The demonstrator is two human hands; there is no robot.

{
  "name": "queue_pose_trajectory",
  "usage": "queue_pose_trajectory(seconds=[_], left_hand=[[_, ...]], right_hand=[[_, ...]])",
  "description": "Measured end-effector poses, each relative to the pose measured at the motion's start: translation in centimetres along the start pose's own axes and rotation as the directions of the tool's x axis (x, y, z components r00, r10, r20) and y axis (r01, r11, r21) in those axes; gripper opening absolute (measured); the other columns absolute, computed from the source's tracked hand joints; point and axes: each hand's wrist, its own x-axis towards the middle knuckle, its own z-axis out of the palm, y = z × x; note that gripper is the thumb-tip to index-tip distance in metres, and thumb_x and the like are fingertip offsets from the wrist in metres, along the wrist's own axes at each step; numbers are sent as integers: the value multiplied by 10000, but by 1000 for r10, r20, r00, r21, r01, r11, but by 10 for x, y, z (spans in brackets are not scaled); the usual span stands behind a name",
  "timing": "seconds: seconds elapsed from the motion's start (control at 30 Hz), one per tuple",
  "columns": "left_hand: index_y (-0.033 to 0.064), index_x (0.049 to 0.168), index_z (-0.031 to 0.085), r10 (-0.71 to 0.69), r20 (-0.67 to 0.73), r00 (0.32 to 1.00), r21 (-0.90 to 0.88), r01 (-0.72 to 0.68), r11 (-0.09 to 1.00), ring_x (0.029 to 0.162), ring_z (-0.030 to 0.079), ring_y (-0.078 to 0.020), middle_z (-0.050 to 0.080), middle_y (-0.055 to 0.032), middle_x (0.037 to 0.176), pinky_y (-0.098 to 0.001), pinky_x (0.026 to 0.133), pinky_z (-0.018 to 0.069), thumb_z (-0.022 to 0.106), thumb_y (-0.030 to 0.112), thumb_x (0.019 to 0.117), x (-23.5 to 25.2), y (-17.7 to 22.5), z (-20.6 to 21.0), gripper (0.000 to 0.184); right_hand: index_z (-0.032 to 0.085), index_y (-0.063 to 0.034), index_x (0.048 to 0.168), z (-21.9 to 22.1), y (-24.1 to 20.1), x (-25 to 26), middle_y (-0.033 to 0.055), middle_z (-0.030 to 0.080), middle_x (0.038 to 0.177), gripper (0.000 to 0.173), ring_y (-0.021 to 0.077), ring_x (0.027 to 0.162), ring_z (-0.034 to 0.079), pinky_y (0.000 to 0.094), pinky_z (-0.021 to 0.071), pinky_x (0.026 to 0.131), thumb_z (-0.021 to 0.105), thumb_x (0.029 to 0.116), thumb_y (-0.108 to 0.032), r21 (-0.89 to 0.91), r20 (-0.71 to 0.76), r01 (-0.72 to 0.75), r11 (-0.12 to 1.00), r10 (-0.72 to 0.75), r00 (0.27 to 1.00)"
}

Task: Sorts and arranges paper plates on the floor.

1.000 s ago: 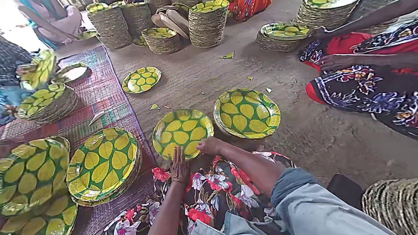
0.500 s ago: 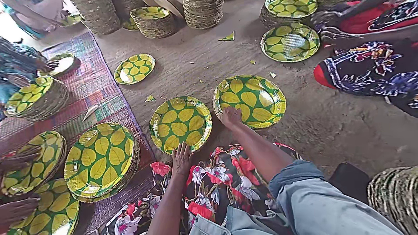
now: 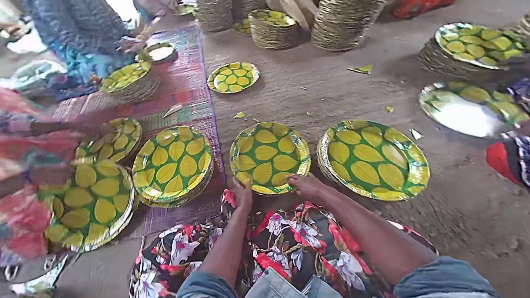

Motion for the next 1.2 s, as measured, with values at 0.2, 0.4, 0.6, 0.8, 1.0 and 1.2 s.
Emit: queue_pose_trajectory(seconds=[0.2,0.4,0.6,0.8,1.0,1.2], left_hand=[[-40,1587,238,-163,147,976,-240,195,951,1464,406,-376,392,-303,1565,-510,1201,353,655,121,983,0,2,-7,752],[-38,1551,313,-62,243,968,-485,176,857,1425,455,-313,439,-265,1540,-448,1177,380,610,22,987,-22,21,-33,640],[-91,1488,345,25,-100,995,-707,-89,702,1162,622,-286,560,-285,1351,-413,972,540,573,25,1007,-21,57,-105,544],[-25,1516,322,-386,-272,882,-886,-73,458,1038,605,-312,527,-276,1320,-423,896,526,284,317,1145,-20,36,-173,506],[-70,1379,473,-177,-68,982,-687,83,722,825,625,-196,631,-190,1091,-339,751,528,282,142,1137,-41,32,-123,373],[-79,1288,551,96,166,982,-446,-12,895,807,616,-164,631,-160,1036,-313,751,524,324,83,1113,-52,45,-65,329]], right_hand=[[463,-23,1520,10,-12,-1,222,427,1593,663,441,1465,404,711,286,1137,739,925,-120,-190,-90,-58,980,42,995],[597,-92,1459,21,-10,-9,275,612,1403,590,478,1286,600,700,416,1056,592,913,131,-368,-441,20,929,-194,876],[684,-69,1349,-25,-79,21,269,638,1372,447,498,1270,610,722,424,1055,534,963,100,-389,-686,136,911,-385,617],[561,8,1454,-68,-199,73,283,534,1494,437,458,1419,489,615,352,1176,504,1056,-163,-268,-723,164,950,-310,617],[538,-21,1487,-75,-173,48,261,423,1594,457,431,1514,357,642,208,1233,501,1068,-200,-251,-597,-8,968,-148,789],[498,74,1471,-64,-19,-36,341,387,1576,511,504,1515,300,735,176,1189,593,1034,-172,-116,-531,-346,931,236,813]])
